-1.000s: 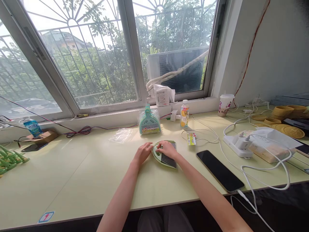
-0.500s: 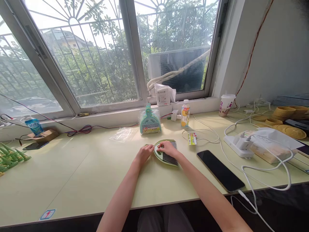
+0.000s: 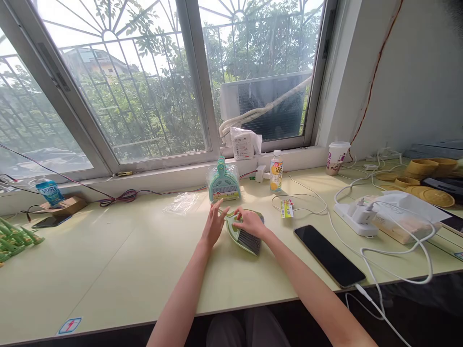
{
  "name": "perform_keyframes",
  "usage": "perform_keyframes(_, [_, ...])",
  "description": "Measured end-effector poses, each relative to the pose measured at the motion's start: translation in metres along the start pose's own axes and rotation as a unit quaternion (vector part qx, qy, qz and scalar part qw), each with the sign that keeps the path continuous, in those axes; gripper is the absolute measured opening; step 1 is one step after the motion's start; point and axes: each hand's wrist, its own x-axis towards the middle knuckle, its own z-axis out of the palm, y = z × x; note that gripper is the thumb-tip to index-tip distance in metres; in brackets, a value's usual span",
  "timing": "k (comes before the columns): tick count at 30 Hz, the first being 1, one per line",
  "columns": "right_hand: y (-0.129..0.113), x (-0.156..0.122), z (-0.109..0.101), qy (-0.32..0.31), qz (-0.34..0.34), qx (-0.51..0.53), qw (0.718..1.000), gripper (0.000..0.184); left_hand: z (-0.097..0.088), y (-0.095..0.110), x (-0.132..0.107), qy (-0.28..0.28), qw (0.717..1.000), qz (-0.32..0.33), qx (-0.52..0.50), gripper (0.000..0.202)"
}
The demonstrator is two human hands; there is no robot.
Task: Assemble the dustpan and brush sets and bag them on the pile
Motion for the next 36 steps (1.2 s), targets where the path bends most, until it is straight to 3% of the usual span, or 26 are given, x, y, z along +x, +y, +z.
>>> perform_keyframes(3, [-0.005, -0.002, 0.000, 0.020, -0.006, -0.035, 0.999, 0.026, 0.004, 0.002, 0.004, 0.084, 0.990, -0.067, -0.089, 0.067])
perform_keyframes(5, [-0.006, -0.002, 0.002, 0.045, 0.003, -0.051, 0.998, 0.022, 0.007, -0.003, 0.006, 0.077, 0.964, -0.150, -0.203, 0.068])
perform_keyframes(6, [-0.006, -0.002, 0.003, 0.061, 0.011, -0.059, 0.996, 0.021, 0.008, -0.005, 0.007, 0.044, 0.941, -0.194, -0.273, 0.064])
perform_keyframes(8, [-0.003, -0.001, 0.005, 0.095, 0.031, -0.072, 0.992, 0.019, 0.006, -0.007, 0.009, -0.074, 0.871, -0.254, -0.414, 0.051])
perform_keyframes(10, [0.000, 0.000, 0.006, 0.125, 0.049, -0.069, 0.989, 0.018, 0.000, -0.001, 0.010, -0.185, 0.792, -0.262, -0.520, 0.049])
perform_keyframes(12, [0.001, 0.000, 0.008, 0.148, 0.054, -0.050, 0.986, 0.018, -0.009, 0.009, 0.011, -0.225, 0.751, -0.250, -0.568, 0.054])
perform_keyframes(15, [0.000, 0.002, 0.009, 0.158, 0.024, -0.005, 0.987, 0.017, -0.016, 0.019, 0.010, -0.230, 0.738, -0.241, -0.586, 0.066])
perform_keyframes(18, [0.001, 0.004, 0.006, 0.144, -0.003, 0.031, 0.989, 0.019, -0.015, 0.010, 0.009, -0.201, 0.743, -0.276, -0.576, 0.074])
perform_keyframes(21, [0.014, 0.005, -0.005, 0.198, 0.066, -0.031, 0.977, 0.026, -0.011, -0.012, 0.006, -0.119, 0.749, -0.356, -0.547, 0.069])
perform_keyframes(24, [0.043, 0.004, -0.016, 0.243, 0.171, -0.172, 0.939, 0.031, -0.009, -0.032, 0.003, -0.050, 0.740, -0.423, -0.521, 0.054])
perform_keyframes(26, [0.063, 0.002, -0.020, 0.223, 0.231, -0.245, 0.915, 0.038, -0.010, -0.041, 0.003, -0.018, 0.729, -0.453, -0.513, 0.050])
perform_keyframes(29, [0.084, 0.000, -0.020, 0.165, 0.314, -0.273, 0.894, 0.040, -0.011, -0.046, 0.002, 0.015, 0.721, -0.461, -0.518, 0.050])
perform_keyframes(36, [0.084, 0.001, -0.016, 0.091, 0.254, -0.261, 0.927, 0.043, -0.005, -0.044, 0.001, 0.026, 0.695, -0.459, -0.552, 0.052])
